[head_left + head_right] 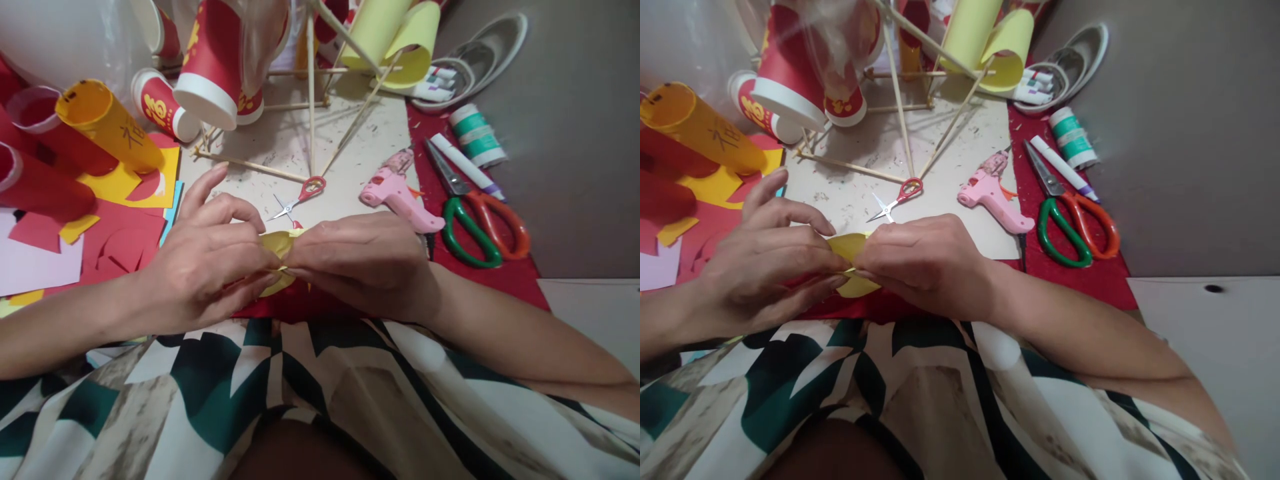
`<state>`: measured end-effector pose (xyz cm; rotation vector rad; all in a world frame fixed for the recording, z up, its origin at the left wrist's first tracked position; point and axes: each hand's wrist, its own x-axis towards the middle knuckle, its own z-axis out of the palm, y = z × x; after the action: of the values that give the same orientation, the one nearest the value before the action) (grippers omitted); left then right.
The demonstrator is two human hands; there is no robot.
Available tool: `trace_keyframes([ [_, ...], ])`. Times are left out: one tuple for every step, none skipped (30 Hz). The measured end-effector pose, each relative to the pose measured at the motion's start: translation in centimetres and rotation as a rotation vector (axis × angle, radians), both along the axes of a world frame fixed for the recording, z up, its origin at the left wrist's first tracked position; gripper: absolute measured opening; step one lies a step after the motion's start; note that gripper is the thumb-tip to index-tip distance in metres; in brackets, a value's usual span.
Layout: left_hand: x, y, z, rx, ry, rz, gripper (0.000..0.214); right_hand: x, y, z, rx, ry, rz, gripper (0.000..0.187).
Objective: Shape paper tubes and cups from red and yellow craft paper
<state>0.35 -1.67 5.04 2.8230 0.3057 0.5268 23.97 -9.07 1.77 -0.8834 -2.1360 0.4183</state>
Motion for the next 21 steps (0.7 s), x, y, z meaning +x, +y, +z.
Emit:
trace_keyframes([
  [0.0, 0.1, 0.0, 0.016, 0.005, 0.006, 0.012, 0.1, -0.1, 0.0, 0.010, -0.006, -0.006, 0.009],
  [0.0, 0.2, 0.0, 0.027, 0.004, 0.015, 0.013, 0.2, -0.1, 0.0, 0.020, -0.011, -0.017, 0.010],
  [0.0, 0.3, 0.0, 0.029, -0.002, 0.024, 0.015, 0.3, -0.1, 0.0, 0.028, -0.017, -0.023, 0.011],
  [0.0, 0.5, 0.1, 0.022, -0.011, 0.026, 0.016, 0.4, -0.1, 0.1, 0.031, -0.023, -0.024, 0.012],
  [0.0, 0.6, 0.2, 0.006, -0.025, 0.023, 0.016, 0.5, 0.0, 0.2, 0.026, -0.029, -0.019, 0.013],
  [0.1, 0.7, 0.3, -0.018, -0.038, 0.017, 0.016, 0.6, 0.0, 0.4, 0.014, -0.034, -0.010, 0.013],
  [0.0, 0.9, 0.5, -0.046, -0.041, 0.010, 0.016, 0.7, 0.1, 0.5, -0.001, -0.037, -0.001, 0.013],
  [0.0, 0.9, 0.7, -0.074, -0.043, 0.004, 0.017, 0.7, 0.1, 0.6, -0.016, -0.038, 0.007, 0.012],
  [0.0, 1.0, 0.8, -0.098, -0.041, -0.001, 0.016, 0.7, 0.2, 0.7, -0.025, -0.037, 0.014, 0.011],
  [-0.1, 1.0, 0.9, -0.113, -0.039, -0.004, 0.016, 0.7, 0.2, 0.8, -0.032, -0.039, 0.018, 0.011],
  [-0.1, 1.0, 1.0, -0.115, -0.029, -0.011, 0.016, 0.7, 0.2, 0.8, -0.035, -0.041, 0.023, 0.010],
  [-0.1, 1.1, 1.0, -0.101, -0.025, -0.018, 0.016, 0.7, 0.2, 0.8, -0.040, -0.046, 0.027, 0.009],
  [-0.2, 1.1, 0.9, -0.074, -0.029, -0.031, 0.017, 0.7, 0.2, 0.8, -0.045, -0.052, 0.027, 0.009],
  [-0.1, 1.1, 0.8, -0.041, -0.029, -0.049, 0.021, 0.7, 0.1, 0.7, -0.048, -0.054, 0.023, 0.010],
  [-0.1, 1.2, 0.6, -0.012, -0.027, -0.066, 0.025, 0.7, 0.1, 0.7, -0.046, -0.050, 0.016, 0.011],
  [0.0, 1.2, 0.5, 0.007, -0.020, -0.078, 0.027, 0.6, 0.0, 0.6, -0.038, -0.041, 0.008, 0.011],
  [0.1, 1.3, 0.3, 0.012, -0.018, -0.087, 0.029, 0.6, -0.1, 0.5, -0.024, -0.034, 0.002, 0.012],
  [0.2, 1.3, 0.2, 0.005, -0.017, -0.092, 0.030, 0.6, -0.2, 0.5, -0.012, -0.035, -0.003, 0.013],
  [0.2, 1.4, 0.1, -0.009, -0.019, -0.096, 0.031, 0.5, -0.3, 0.4, -0.001, -0.039, -0.007, 0.014],
  [0.3, 1.4, 0.1, -0.027, -0.030, -0.095, 0.032, 0.5, -0.3, 0.4, 0.001, -0.046, -0.008, 0.014],
  [0.4, 1.5, 0.1, -0.041, -0.045, -0.095, 0.035, 0.5, -0.4, 0.3, 0.001, -0.048, -0.010, 0.014],
])
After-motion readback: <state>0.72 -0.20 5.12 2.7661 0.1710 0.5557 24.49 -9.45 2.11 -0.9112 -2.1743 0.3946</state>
